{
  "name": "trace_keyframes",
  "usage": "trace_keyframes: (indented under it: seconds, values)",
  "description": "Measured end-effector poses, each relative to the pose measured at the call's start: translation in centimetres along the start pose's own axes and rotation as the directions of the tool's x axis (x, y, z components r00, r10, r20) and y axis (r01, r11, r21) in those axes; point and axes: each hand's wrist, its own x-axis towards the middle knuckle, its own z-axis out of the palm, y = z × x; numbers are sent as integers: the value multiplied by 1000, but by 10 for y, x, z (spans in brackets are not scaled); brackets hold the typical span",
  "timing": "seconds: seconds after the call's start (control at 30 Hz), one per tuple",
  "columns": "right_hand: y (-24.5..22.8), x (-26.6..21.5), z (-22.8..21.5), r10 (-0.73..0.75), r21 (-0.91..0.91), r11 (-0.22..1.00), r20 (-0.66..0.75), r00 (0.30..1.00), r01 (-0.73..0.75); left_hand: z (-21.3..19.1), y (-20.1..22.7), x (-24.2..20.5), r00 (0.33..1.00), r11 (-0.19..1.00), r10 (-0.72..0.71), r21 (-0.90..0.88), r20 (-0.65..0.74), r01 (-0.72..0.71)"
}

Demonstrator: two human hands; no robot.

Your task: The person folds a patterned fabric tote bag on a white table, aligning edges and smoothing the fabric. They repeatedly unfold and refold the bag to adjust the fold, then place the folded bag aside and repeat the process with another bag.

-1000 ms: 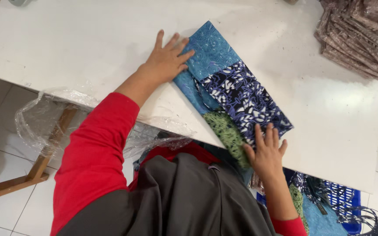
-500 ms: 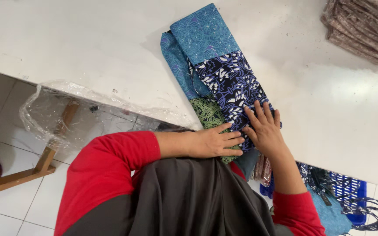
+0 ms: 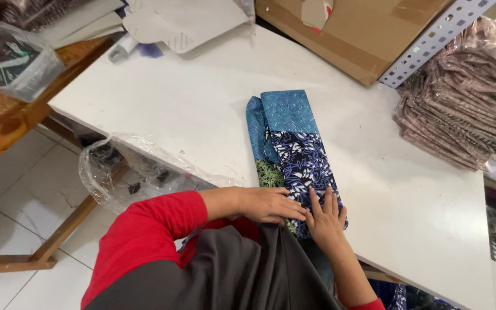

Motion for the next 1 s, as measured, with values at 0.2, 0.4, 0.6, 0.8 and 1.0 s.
trace_keyframes:
  seconds: [0.2,0.4,0.6,0.8,1.0]
  values:
    - [-10,-10,-55,-137,26,990,444,885,140,-21,13,-43,999,975,-48,218,-12,49]
    - [-11,-18,-66,-171,-41,981,293,941,191,-31,27,-41,999,981,-29,191,-38,35]
    - [4,13,-77,-243,11,968,305,921,251,-15,42,-21,1000,932,-10,362,-2,10]
    - [17,35,-109,-168,440,897,439,883,-48,2,17,-25,852,939,-331,-235,-406,252]
    - [21,-8,-102,-320,534,829,207,924,167,-17,26,-60,987,994,-90,-67,-132,82]
